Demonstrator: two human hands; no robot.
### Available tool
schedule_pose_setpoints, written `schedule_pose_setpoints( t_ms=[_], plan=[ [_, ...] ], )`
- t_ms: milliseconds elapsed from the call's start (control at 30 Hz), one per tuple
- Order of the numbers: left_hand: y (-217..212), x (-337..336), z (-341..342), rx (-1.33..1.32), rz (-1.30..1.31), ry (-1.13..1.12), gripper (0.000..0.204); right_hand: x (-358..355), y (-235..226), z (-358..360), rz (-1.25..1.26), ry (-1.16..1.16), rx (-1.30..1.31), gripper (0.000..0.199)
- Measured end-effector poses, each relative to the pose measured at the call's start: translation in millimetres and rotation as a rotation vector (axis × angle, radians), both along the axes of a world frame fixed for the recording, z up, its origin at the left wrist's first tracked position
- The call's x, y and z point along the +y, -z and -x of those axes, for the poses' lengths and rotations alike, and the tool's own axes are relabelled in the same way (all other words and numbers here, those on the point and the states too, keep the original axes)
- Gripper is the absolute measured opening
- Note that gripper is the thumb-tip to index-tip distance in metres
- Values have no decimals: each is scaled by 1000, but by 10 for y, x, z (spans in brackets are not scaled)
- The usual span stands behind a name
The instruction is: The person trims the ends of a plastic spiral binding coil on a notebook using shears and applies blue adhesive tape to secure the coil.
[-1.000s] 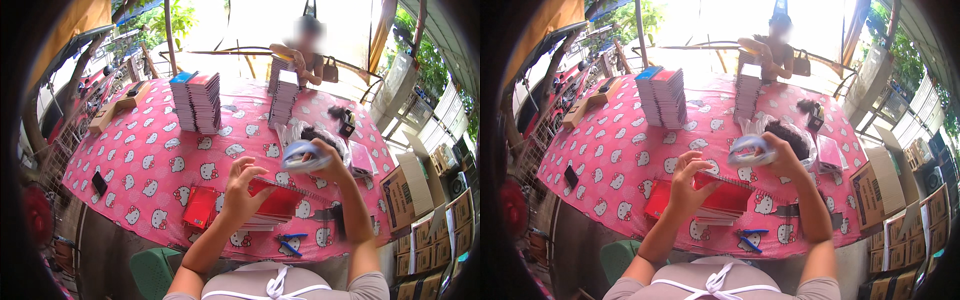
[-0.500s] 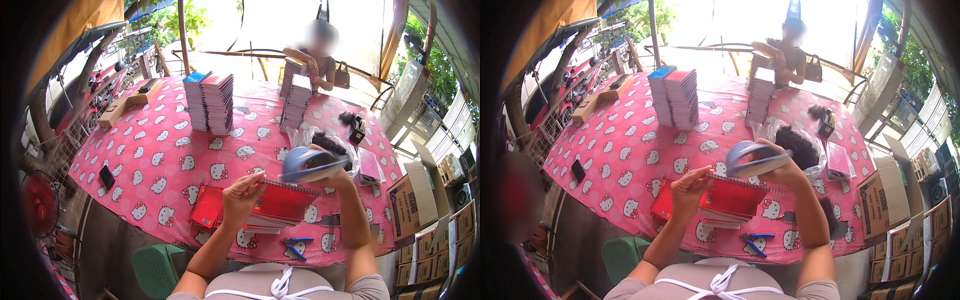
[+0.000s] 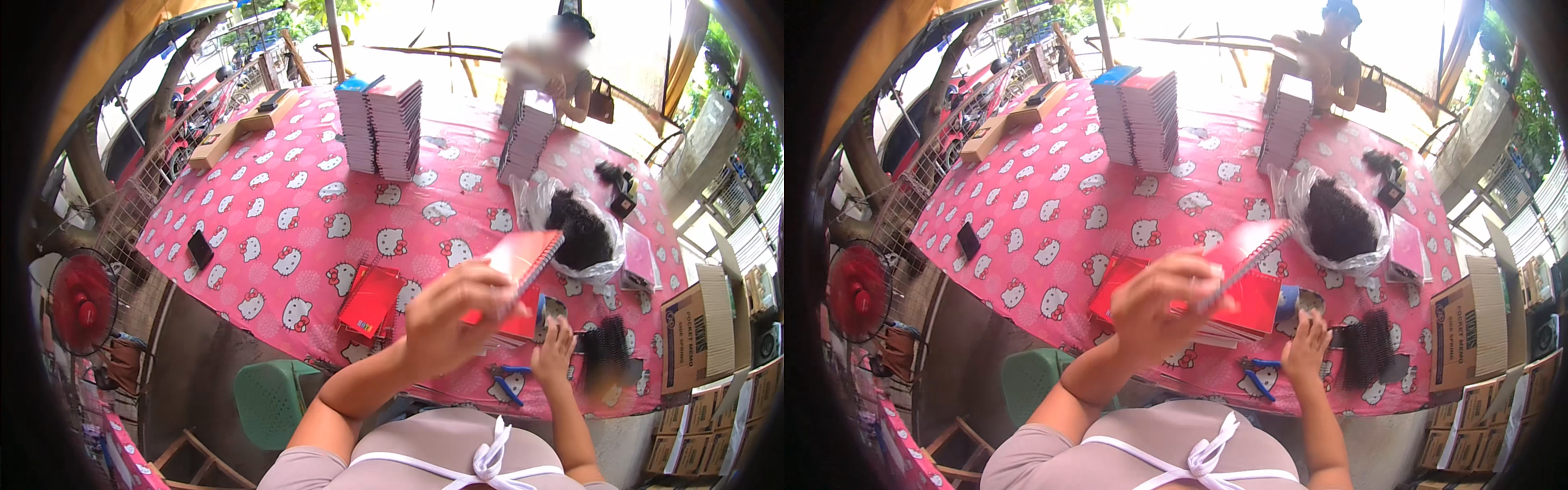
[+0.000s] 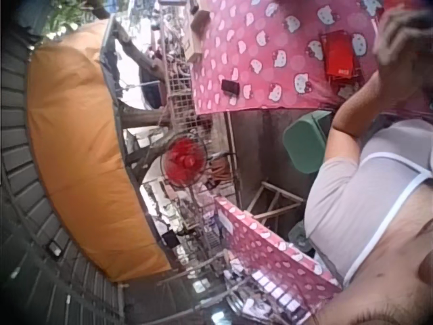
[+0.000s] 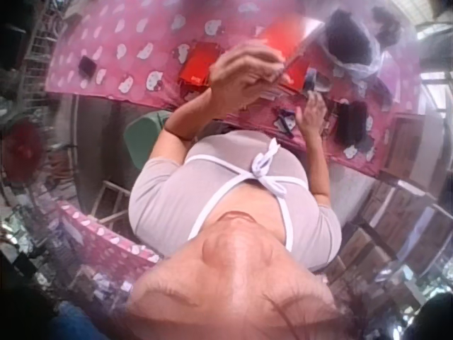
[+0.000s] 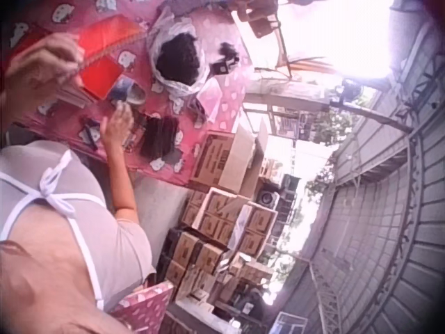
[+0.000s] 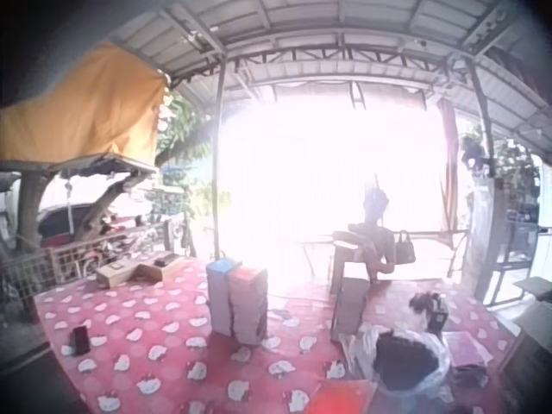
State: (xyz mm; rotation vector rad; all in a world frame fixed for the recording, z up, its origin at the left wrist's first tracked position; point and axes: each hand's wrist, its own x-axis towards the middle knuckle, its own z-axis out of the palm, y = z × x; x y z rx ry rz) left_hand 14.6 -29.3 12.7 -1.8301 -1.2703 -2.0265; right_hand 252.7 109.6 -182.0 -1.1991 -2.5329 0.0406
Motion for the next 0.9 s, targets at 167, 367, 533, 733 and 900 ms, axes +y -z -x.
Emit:
schedule_pose_setpoints(
  t_ms=[167, 367, 533, 733, 900],
  plan=[
    [521, -92, -263, 192, 237, -59, 28, -906, 51, -158, 103, -231, 0, 60],
    [521, -20, -311, 105, 187, -121, 25, -840, -328, -318, 396, -244, 418, 45],
    [521, -46, -352, 75, 153, -148, 28, -935, -1569, 43, 229, -347, 556, 46],
    [535, -74, -357, 121, 158, -145, 33, -1013, -1618, 218, 410, -382, 613, 42],
    [547, -111, -321, 207, 114, -157, 29, -857, -1397, 131, 1779, -242, 967, 31]
  ],
)
